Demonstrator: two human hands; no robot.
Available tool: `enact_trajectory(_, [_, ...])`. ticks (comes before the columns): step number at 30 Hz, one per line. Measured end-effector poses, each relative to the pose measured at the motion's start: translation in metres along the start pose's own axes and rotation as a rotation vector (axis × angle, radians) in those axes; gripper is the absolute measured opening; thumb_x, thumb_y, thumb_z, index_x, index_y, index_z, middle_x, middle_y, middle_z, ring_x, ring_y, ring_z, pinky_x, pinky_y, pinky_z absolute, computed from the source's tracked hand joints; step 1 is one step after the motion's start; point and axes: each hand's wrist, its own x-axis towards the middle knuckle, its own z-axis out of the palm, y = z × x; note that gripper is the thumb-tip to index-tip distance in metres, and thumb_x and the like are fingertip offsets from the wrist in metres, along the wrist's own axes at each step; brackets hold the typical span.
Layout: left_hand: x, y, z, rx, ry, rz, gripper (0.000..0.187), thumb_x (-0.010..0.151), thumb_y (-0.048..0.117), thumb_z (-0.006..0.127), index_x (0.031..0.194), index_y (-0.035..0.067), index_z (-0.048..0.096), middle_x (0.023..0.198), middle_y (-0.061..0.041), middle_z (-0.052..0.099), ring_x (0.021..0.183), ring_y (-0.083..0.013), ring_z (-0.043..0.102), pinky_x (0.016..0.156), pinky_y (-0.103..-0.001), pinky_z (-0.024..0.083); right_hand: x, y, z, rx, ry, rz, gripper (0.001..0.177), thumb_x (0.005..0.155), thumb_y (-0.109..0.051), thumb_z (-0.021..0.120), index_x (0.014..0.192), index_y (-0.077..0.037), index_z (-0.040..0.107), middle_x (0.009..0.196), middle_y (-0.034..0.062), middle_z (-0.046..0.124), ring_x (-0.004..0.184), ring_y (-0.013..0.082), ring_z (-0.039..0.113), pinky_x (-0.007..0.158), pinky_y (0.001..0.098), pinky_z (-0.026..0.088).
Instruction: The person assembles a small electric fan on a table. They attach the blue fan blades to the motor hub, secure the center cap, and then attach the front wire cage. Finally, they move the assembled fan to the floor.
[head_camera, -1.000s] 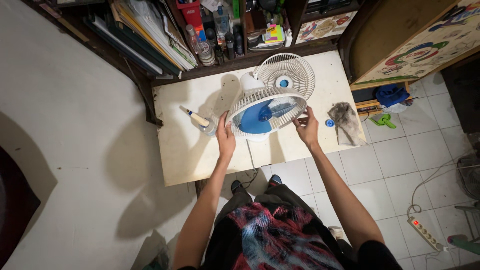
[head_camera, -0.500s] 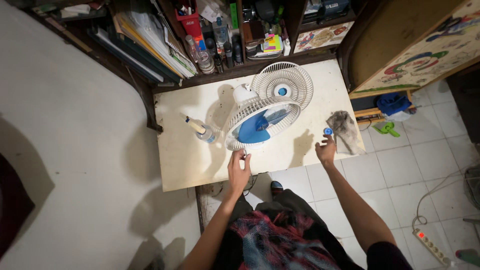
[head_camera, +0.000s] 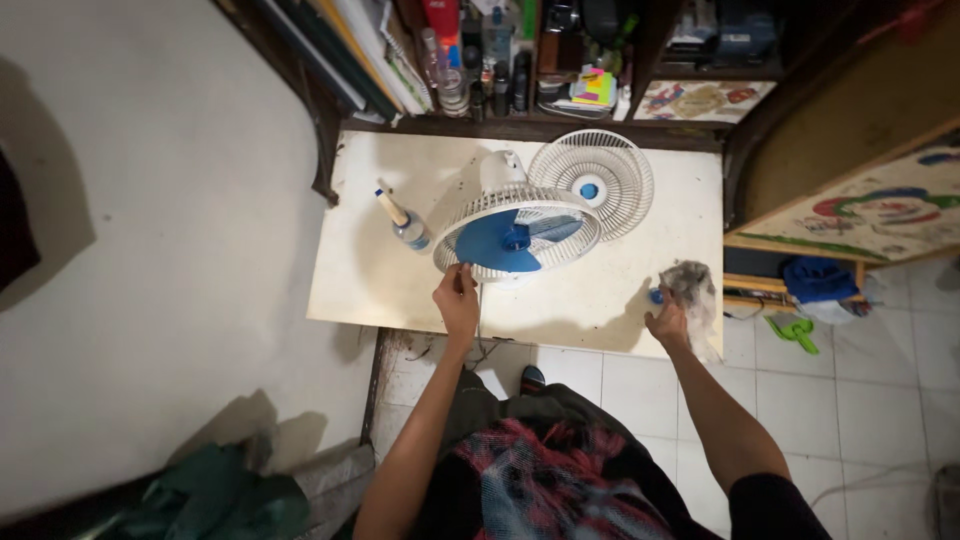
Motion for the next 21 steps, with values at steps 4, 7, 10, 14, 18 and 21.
enact_trajectory(4, [-0.01,-0.002,0.003,-0.021,-0.046,-0.121,0.019,0.085,0.015,0.053,0.092,-0.002,0.06,0.055,-0.008,0.057,0.044,-0.0116,0.048,0.043,-0.027,0.037,0.009,0.0,-0.001,0.084,-0.249,0.285,0.064,0.064,-0.015,0.063,0.125,-0.011,0.042,0.121,0.0158,0.048,0.098,0.0357,0.055,0.078,0.0422,0.048])
enact_trajectory(7, [-0.011,-0.008,0.006,0.05,-0.049,-0.124,0.02,0.084,0.016,0.055,0.093,0.0,0.061,0.056,-0.008,0.06,0.045,-0.0114,0.053,0.044,-0.025,0.04,0.015,0.005,0.004,-0.01,-0.179,0.09,0.06,0.064,-0.015,0.066,0.121,-0.008,0.048,0.111,0.0193,0.055,0.101,0.0363,0.053,0.085,0.0404,0.044])
enact_trajectory(10, [-0.015,-0.014,0.005,0.027,-0.083,-0.156,0.02,0.083,0.015,0.054,0.095,0.0,0.061,0.058,-0.008,0.061,0.045,-0.0114,0.054,0.044,-0.025,0.041,0.019,0.008,0.008,0.011,-0.262,0.135,0.053,0.069,-0.016,0.063,0.119,-0.008,0.051,0.108,0.02,0.057,0.099,0.0349,0.056,0.084,0.0393,0.046])
enact_trajectory(14, [-0.019,-0.017,0.0,-0.021,-0.114,-0.13,0.019,0.084,0.015,0.053,0.093,0.0,0.061,0.058,-0.006,0.06,0.047,-0.0102,0.054,0.046,-0.024,0.043,0.016,0.004,0.015,-0.078,-0.24,0.044,0.041,0.067,-0.014,0.064,0.108,-0.011,0.057,0.102,0.0215,0.056,0.096,0.0373,0.055,0.083,0.0411,0.047])
enact_trajectory(18, [-0.022,-0.008,-0.007,-0.024,-0.09,-0.114,0.018,0.084,0.016,0.056,0.091,0.0,0.061,0.056,-0.006,0.058,0.047,-0.0091,0.053,0.045,-0.024,0.041,0.01,-0.005,0.026,-0.191,-0.282,-0.01,0.042,0.062,-0.015,0.07,0.1,-0.005,0.056,0.099,0.0235,0.051,0.084,0.0383,0.057,0.079,0.0462,0.044])
enact_trajectory(21, [-0.019,0.004,-0.013,0.1,-0.041,-0.129,0.017,0.084,0.016,0.057,0.087,-0.001,0.06,0.05,-0.008,0.052,0.043,-0.0114,0.043,0.042,-0.026,0.034,-0.001,-0.01,0.03,-0.169,-0.225,-0.102,0.028,0.071,-0.007,0.061,0.098,-0.006,0.058,0.098,0.0225,0.055,0.082,0.0377,0.058,0.074,0.0412,0.049])
